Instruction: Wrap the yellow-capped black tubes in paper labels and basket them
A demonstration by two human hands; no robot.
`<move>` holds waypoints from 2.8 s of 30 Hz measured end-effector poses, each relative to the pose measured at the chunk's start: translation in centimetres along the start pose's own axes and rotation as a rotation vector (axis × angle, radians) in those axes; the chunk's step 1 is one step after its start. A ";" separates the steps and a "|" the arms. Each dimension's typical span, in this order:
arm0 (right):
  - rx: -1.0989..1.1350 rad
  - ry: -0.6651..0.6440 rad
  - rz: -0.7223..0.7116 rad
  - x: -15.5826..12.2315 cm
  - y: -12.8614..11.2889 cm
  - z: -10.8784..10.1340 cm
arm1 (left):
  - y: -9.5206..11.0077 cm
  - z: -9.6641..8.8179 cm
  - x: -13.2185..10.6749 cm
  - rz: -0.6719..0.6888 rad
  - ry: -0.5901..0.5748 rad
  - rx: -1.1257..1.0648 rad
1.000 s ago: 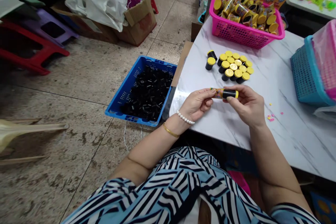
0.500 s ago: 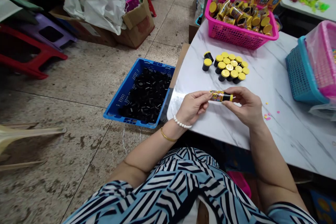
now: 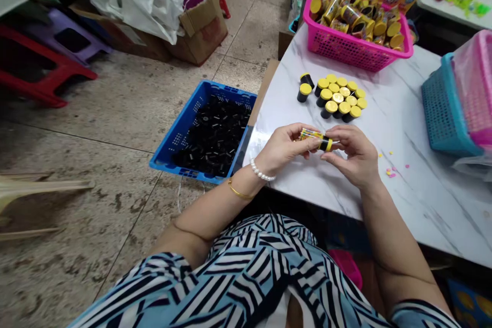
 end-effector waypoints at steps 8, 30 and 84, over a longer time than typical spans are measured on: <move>-0.306 -0.035 -0.200 -0.1 -1.8 1.1 | -1.0 0.4 -0.6 -0.045 -0.052 -0.064; 0.455 0.079 0.526 -1.2 4.4 1.3 | -1.4 0.0 -1.1 -0.082 -0.031 0.043; -0.066 0.176 0.066 -1.3 0.1 0.8 | -2.1 0.1 -0.6 -0.056 -0.047 -0.132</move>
Point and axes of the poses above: each hand's wrist, its own x-axis towards the middle knuckle, its own z-axis out of the palm, y = z × x, the point moved 8 cm from there along x, towards the middle knuckle, and after that the axes turned 12 degrees about x, right-handed, at the moved point
